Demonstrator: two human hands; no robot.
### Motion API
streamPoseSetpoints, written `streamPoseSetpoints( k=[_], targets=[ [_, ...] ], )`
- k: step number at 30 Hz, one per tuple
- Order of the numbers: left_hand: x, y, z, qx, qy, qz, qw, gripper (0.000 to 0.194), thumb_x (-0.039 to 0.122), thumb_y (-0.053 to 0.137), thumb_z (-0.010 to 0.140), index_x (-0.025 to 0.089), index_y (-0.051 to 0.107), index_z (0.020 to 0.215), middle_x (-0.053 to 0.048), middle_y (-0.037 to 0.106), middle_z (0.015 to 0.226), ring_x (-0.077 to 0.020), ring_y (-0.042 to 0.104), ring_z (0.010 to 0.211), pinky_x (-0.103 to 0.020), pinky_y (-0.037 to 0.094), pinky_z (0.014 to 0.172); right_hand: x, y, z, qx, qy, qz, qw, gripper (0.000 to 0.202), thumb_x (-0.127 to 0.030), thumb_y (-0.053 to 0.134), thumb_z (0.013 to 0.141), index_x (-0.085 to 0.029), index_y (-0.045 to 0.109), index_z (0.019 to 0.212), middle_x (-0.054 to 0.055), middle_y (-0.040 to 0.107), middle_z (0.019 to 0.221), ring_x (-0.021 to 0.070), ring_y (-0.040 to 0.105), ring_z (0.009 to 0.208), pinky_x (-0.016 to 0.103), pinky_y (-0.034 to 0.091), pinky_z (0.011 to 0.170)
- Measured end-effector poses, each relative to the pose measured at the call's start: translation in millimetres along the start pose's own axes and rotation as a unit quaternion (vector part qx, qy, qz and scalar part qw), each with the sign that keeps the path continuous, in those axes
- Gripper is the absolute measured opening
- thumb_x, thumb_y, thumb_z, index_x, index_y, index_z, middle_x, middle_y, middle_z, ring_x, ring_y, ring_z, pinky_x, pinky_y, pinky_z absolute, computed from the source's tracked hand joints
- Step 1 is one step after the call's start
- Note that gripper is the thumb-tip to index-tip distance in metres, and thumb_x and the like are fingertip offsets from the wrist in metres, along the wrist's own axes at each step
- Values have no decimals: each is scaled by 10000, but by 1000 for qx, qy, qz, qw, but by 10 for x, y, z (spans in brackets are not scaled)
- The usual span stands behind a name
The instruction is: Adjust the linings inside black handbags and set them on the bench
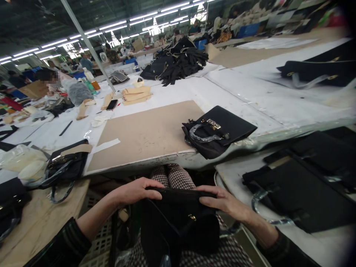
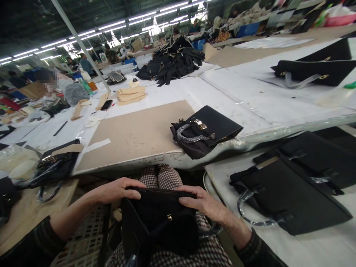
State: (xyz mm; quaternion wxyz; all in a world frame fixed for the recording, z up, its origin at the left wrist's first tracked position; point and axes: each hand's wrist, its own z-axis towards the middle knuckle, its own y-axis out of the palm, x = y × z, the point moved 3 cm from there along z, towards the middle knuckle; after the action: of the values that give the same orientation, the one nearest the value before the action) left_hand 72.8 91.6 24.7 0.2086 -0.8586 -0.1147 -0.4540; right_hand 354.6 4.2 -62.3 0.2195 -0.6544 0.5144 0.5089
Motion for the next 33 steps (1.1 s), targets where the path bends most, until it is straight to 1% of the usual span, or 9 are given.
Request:
streamPoseSetpoints(
  k=[4, 9, 12, 16, 21, 26, 29, 31, 33],
  targets=[
    [14, 3, 30, 7, -3, -15, 1000, 312, 376, 594, 894, 207, 741, 1112, -8, 728, 1108, -234, 631, 1020, -281, 446, 929, 34, 2, 21, 20, 0, 27, 999, 421, -415, 725, 835, -207, 684, 1199, 58, 741, 1080, 215, 683, 939, 300, 528, 832],
    [-10, 8, 60, 8, -13, -29, 999, 329, 373, 607, 887, 215, 739, 1144, -10, 743, 1088, -246, 643, 1018, -274, 475, 876, 27, 8, 51, 48, -2, 40, 998, 372, -362, 786, 780, -203, 729, 1112, 34, 763, 969, 185, 698, 819, 269, 541, 754],
    [-9, 19, 83, 17, -10, -7, 1000, 328, 376, 611, 886, 219, 744, 1141, -8, 751, 1062, -245, 649, 991, -270, 480, 856, 7, 17, 39, 56, -4, 36, 998, 367, -359, 794, 769, -188, 742, 1090, 38, 766, 933, 174, 692, 785, 262, 536, 724],
    [-1, 58, 104, 19, -6, 15, 1000, 345, 408, 578, 906, 215, 743, 1139, -6, 753, 1044, -237, 648, 958, -263, 480, 829, -25, 19, 19, 85, -18, 4, 996, 333, -382, 796, 758, -176, 766, 1018, 40, 766, 904, 169, 678, 764, 258, 527, 704],
    [9, 78, 105, 30, -21, 39, 999, 353, 439, 565, 897, 187, 767, 1039, -12, 749, 1033, -247, 646, 947, -269, 482, 813, -39, 45, 9, 110, -30, -12, 993, 297, -392, 789, 756, -178, 778, 961, 24, 757, 847, 151, 661, 722, 241, 511, 676],
    [18, 79, 121, 45, -23, 57, 997, 355, 449, 572, 887, 207, 767, 1058, -8, 748, 1050, -260, 644, 982, -290, 480, 862, -18, 71, -12, 133, -37, 2, 990, 254, -374, 784, 752, -174, 766, 908, 6, 731, 769, 123, 621, 651, 219, 481, 616],
    [10, 73, 135, 65, -20, 66, 995, 370, 445, 590, 877, 229, 747, 1133, -9, 742, 1089, -270, 635, 1042, -309, 469, 926, -18, 77, -15, 136, -50, -2, 989, 226, -358, 775, 756, -170, 752, 880, 1, 715, 760, 119, 603, 647, 216, 468, 606],
    [4, 73, 147, 67, -20, 65, 995, 399, 449, 598, 874, 241, 721, 1191, -12, 734, 1121, -269, 628, 1077, -315, 458, 961, -31, 84, -13, 139, -55, -6, 989, 199, -337, 766, 755, -166, 740, 853, -7, 696, 739, 113, 587, 637, 211, 454, 594],
    [8, 75, 165, 68, -21, 70, 995, 408, 452, 602, 872, 240, 713, 1202, -15, 726, 1145, -267, 620, 1098, -317, 444, 987, -56, 95, -11, 148, -62, -21, 987, 158, -303, 752, 751, -160, 719, 809, -21, 664, 701, 103, 560, 616, 202, 434, 576]
  ],
)
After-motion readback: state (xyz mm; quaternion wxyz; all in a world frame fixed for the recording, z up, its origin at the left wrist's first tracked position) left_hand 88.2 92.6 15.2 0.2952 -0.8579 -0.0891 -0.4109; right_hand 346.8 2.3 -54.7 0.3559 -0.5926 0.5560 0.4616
